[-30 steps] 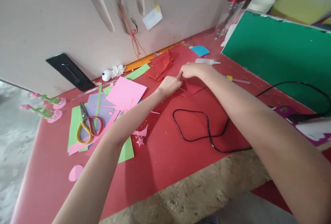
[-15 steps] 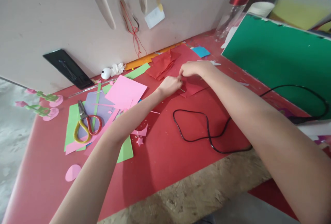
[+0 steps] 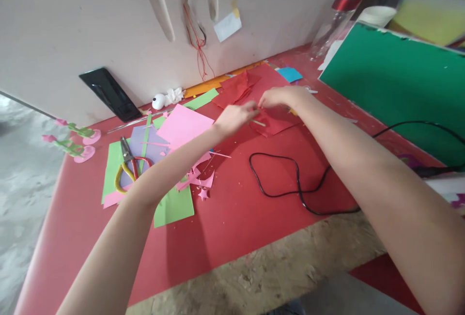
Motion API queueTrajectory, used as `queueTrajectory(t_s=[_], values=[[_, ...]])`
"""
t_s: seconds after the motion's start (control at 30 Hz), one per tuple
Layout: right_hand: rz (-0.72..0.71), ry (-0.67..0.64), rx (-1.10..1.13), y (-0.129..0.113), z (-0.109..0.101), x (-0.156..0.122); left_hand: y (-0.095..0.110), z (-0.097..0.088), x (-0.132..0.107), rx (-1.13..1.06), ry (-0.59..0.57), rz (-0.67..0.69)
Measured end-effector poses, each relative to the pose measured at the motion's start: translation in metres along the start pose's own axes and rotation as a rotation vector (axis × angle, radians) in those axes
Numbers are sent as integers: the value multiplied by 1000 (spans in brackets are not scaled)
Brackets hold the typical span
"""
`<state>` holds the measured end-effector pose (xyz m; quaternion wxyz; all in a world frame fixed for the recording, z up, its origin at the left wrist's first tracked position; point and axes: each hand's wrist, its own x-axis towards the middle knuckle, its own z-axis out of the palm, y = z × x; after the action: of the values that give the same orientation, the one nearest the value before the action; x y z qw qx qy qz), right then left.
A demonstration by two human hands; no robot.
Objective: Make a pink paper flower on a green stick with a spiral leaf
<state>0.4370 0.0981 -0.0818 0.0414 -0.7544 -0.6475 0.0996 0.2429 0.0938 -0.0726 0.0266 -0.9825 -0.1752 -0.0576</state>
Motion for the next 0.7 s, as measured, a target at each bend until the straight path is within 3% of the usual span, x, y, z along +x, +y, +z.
queueTrajectory(t_s=[0.17, 0.23, 0.3, 0.43, 0.6, 0.7], values=[[74, -248, -93, -14, -13, -14, -54, -18, 27, 1, 199, -282], [99, -296, -119, -19, -17, -19, -67, -14, 39, -123, 201, -428], [116, -320, -139, -23, -19, -24, -74, -5, 50, -168, 159, -447], [125, -329, -151, -28, -20, -28, -79, 6, 61, -223, 134, -490], [100, -297, -122, -28, -20, -27, -90, -7, 52, -243, 91, -526], [60, -164, -94, -30, -20, -25, -93, -14, 45, -229, 59, -589]])
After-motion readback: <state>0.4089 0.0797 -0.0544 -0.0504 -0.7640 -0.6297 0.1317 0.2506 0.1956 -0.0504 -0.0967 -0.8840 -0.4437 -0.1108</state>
